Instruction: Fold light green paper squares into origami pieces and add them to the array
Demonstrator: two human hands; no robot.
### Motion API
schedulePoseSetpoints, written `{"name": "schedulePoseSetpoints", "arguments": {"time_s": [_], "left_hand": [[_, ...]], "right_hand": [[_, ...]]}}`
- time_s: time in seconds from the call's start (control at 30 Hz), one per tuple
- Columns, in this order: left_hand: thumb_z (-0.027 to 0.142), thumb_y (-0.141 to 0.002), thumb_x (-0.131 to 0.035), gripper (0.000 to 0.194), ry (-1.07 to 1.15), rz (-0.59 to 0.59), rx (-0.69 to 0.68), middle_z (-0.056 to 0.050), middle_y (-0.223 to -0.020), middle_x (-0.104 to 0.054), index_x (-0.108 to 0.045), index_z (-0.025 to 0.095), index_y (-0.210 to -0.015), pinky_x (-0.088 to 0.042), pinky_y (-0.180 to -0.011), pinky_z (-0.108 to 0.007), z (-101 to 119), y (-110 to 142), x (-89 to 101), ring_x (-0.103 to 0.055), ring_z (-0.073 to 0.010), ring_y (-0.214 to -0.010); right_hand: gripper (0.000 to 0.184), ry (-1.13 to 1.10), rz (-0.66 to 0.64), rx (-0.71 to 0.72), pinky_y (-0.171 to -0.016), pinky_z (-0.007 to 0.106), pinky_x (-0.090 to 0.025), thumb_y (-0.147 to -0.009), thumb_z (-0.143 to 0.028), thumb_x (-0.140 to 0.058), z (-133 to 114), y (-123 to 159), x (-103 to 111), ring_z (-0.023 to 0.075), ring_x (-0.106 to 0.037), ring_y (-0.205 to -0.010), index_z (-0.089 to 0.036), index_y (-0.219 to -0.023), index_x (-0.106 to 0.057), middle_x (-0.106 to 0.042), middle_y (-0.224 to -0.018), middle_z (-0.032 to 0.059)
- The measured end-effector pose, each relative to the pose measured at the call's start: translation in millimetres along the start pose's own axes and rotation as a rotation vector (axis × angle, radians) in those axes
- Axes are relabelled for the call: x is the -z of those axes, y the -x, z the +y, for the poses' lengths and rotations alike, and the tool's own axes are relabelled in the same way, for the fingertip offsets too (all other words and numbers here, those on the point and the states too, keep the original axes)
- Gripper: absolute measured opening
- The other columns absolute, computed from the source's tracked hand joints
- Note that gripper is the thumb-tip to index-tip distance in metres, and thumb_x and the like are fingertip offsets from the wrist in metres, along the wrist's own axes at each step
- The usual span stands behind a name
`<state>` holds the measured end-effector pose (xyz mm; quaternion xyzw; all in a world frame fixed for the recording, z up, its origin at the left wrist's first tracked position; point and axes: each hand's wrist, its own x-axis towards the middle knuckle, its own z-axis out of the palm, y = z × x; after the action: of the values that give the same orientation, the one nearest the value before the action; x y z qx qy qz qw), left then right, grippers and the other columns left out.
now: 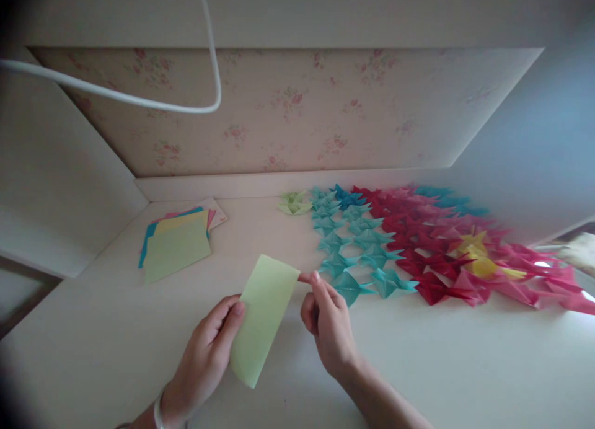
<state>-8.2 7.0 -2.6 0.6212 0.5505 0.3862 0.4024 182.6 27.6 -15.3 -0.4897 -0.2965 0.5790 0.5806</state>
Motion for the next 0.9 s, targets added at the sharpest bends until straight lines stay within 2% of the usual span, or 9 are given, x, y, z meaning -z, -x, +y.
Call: {"name": "schedulePoseSetpoints", "arguments": {"time_s": [0.07,0.13,0.27,0.33,0.4,0.57,0.67,0.83,0.9], "left_hand": [[0.042,-0.1,-0.045,0.031,-0.012,0.07,0.007,0.001,-0.067,-0.059,-0.064,0.019,-0.091,-0.044,-0.054,-0.02,-1,0,0.9,-0.054,-0.0138,-0.06],[0.04,-0.1,-0.047,0.029,-0.016,0.101,-0.024,0.002,-0.067,-0.055,-0.06,0.019,-0.084,-0.041,-0.054,-0.02,-1,-1,2.4,-0.051,-0.0129,-0.06],[0.032,-0.099,-0.049,0.024,-0.008,0.117,-0.119,-0.002,-0.083,-0.057,-0.061,0.02,-0.084,-0.046,-0.064,-0.021,0,-6,6.2,-0.056,-0.0142,-0.074],[0.031,-0.098,-0.051,0.021,-0.022,0.137,-0.134,-0.004,-0.091,-0.057,-0.064,0.02,-0.085,-0.047,-0.062,-0.02,-1,-7,7.8,-0.057,-0.0155,-0.081],[0.03,-0.096,-0.055,0.018,-0.06,0.156,-0.146,-0.005,-0.093,-0.056,-0.067,0.02,-0.087,-0.047,-0.057,-0.019,-2,-8,8.8,-0.057,-0.0166,-0.085],[0.025,-0.095,-0.055,0.018,-0.094,0.092,-0.223,-0.002,-0.08,-0.057,-0.071,0.021,-0.103,-0.046,-0.052,-0.019,-2,-5,10.1,-0.054,-0.0138,-0.068],[0.026,-0.094,-0.058,0.016,-0.072,0.041,-0.245,-0.002,-0.077,-0.058,-0.072,0.019,-0.099,-0.048,-0.058,-0.021,1,-4,11.5,-0.055,-0.0137,-0.065],[0.029,-0.094,-0.059,0.023,0.083,-0.07,-0.183,-0.007,-0.096,-0.066,-0.072,0.019,-0.077,-0.053,-0.074,-0.025,9,-3,13.1,-0.063,-0.0174,-0.084],[0.028,-0.094,-0.059,0.021,0.149,-0.092,-0.174,-0.008,-0.102,-0.067,-0.072,0.019,-0.08,-0.053,-0.079,-0.026,10,-2,12.3,-0.064,-0.0194,-0.092]], "right_hand": [[0.046,0.021,-0.103,-0.08,-0.036,0.019,-0.013,-0.089,-0.056,-0.061,1,4,-1,0.0049,-0.024,-0.033,-0.013,-0.105,-0.066,-0.045,-0.037,-0.0087],[0.045,0.071,-0.216,-0.144,-0.033,0.018,-0.013,-0.088,-0.053,-0.063,2,7,-2,0.0044,-0.029,-0.029,-0.013,-0.109,-0.066,-0.055,-0.04,-0.0055],[0.04,0.127,-0.37,-0.162,-0.033,0.016,-0.025,-0.09,-0.052,-0.061,4,10,-5,0.0051,-0.048,-0.031,-0.013,-0.086,-0.07,-0.071,-0.062,0.0039],[0.043,0.141,-0.368,-0.144,-0.037,0.017,-0.034,-0.09,-0.052,-0.06,4,10,-7,0.0056,-0.054,-0.036,-0.013,-0.076,-0.07,-0.075,-0.074,0.0065],[0.045,0.176,-0.334,-0.11,-0.041,0.018,-0.04,-0.09,-0.054,-0.06,2,11,-8,0.0064,-0.057,-0.039,-0.013,-0.076,-0.072,-0.076,-0.078,0.0069],[0.045,0.282,-0.31,0.014,-0.052,0.024,-0.05,-0.088,-0.056,-0.062,-1,14,-7,0.0143,-0.062,-0.049,-0.014,-0.088,-0.076,-0.069,-0.054,0.0038],[0.038,0.293,-0.317,0.114,-0.052,0.024,-0.05,-0.09,-0.05,-0.062,1,15,-6,0.0144,-0.062,-0.052,-0.015,-0.08,-0.074,-0.071,-0.06,0.0056],[0.028,0.254,-0.33,0.253,-0.053,0.022,-0.052,-0.093,-0.04,-0.06,4,16,-4,0.0138,-0.064,-0.059,-0.018,-0.08,-0.073,-0.072,-0.074,0.005],[0.024,0.248,-0.331,0.264,-0.056,0.022,-0.052,-0.094,-0.036,-0.061,4,16,-2,0.0139,-0.064,-0.063,-0.02,-0.08,-0.073,-0.072,-0.077,0.0042]]}}
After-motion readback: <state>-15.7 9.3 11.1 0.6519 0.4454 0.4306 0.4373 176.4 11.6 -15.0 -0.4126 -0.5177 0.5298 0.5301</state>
